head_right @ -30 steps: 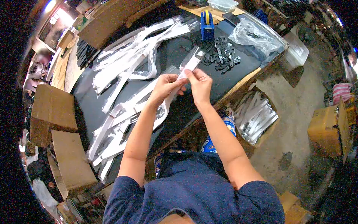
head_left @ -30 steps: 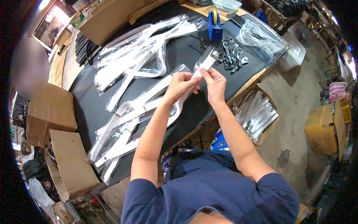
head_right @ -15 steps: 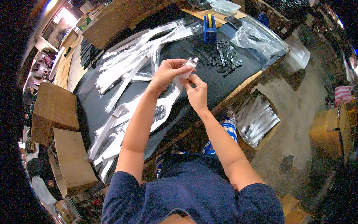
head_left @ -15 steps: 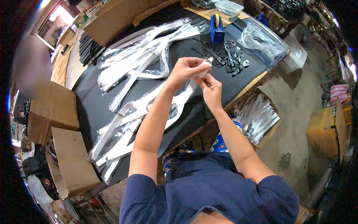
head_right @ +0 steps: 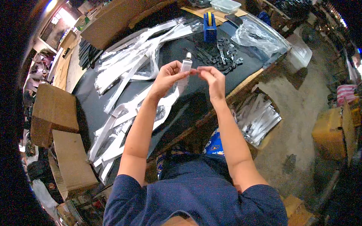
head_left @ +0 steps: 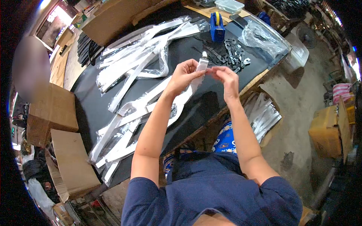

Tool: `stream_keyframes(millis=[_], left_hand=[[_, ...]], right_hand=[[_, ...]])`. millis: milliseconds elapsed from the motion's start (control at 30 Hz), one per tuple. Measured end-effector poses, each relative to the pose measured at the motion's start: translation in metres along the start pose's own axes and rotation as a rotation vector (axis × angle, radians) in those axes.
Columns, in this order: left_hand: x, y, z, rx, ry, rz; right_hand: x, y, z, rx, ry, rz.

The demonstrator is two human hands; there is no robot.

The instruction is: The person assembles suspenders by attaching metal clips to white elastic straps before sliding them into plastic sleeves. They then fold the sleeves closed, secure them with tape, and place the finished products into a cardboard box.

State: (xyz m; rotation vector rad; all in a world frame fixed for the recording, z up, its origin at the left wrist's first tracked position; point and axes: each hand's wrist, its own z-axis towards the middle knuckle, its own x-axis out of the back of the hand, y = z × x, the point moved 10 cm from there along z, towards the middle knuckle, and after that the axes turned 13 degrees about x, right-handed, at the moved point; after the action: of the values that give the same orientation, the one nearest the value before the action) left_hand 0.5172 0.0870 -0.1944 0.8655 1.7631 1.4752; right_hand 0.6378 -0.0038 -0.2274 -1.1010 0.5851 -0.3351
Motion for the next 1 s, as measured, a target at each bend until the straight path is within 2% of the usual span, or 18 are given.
stream_keyframes(millis=[67, 133, 200, 267, 400, 433, 533, 600, 667, 700, 733, 800, 833, 900, 933, 1000], left_hand=[[-0.014, 0.005, 0.000, -0.008, -0.074, -0.052], [-0.030, 0.004, 0.000, 0.001, -0.167, -0.017], [-0.037, -0.001, 0.001, 0.011, -0.169, 0.026], [-0.040, 0.002, -0.003, -0.018, -0.152, -0.013], [-0.039, 0.000, -0.004, 0.138, -0.047, -0.025], [-0.037, -0.003, 0.001, 0.059, -0.054, 0.003], [-0.037, -0.011, 0.009, 0.055, -0.008, -0.002], [-0.043, -0.014, 0.013, 0.025, -0.014, -0.058], [-0.036, -0.020, 0.016, -0.022, 0.044, -0.236], [-0.033, -0.026, 0.018, -0.026, 0.042, -0.242], [-0.029, -0.035, 0.019, -0.002, 0.045, -0.228], [-0.025, -0.048, 0.021, 0.019, 0.048, -0.218], [-0.022, -0.053, 0.021, 0.020, 0.061, -0.282], [-0.019, -0.059, 0.022, 0.013, 0.069, -0.394], [-0.019, -0.058, 0.021, 0.018, 0.073, -0.401], [-0.023, -0.059, 0.018, 0.075, 0.046, -0.369]], right_hand=[[-0.002, -0.015, 0.010, -0.028, 0.063, 0.088], [-0.015, -0.019, 0.014, -0.001, -0.011, 0.185], [-0.016, -0.017, 0.014, -0.036, -0.017, 0.186], [-0.012, -0.033, 0.018, 0.192, 0.001, 0.039], [-0.003, -0.021, 0.015, 0.112, 0.043, 0.084], [0.000, -0.021, 0.016, 0.115, 0.047, 0.082], [0.006, -0.021, 0.020, 0.079, -0.040, 0.092], [0.027, -0.044, 0.034, 0.250, -0.115, -0.269], [0.072, -0.040, 0.056, 0.381, -0.013, -0.441], [0.090, -0.040, 0.067, 0.371, 0.018, -0.526], [0.101, -0.044, 0.078, 0.386, 0.012, -0.762], [0.108, -0.037, 0.095, 0.349, -0.113, -1.054], [0.111, -0.035, 0.104, 0.350, -0.116, -1.057], [0.078, -0.038, 0.104, 0.717, -0.382, -1.196], [0.082, -0.033, 0.112, 0.711, -0.390, -1.197], [0.063, -0.008, 0.112, 0.737, -0.690, -1.297]])
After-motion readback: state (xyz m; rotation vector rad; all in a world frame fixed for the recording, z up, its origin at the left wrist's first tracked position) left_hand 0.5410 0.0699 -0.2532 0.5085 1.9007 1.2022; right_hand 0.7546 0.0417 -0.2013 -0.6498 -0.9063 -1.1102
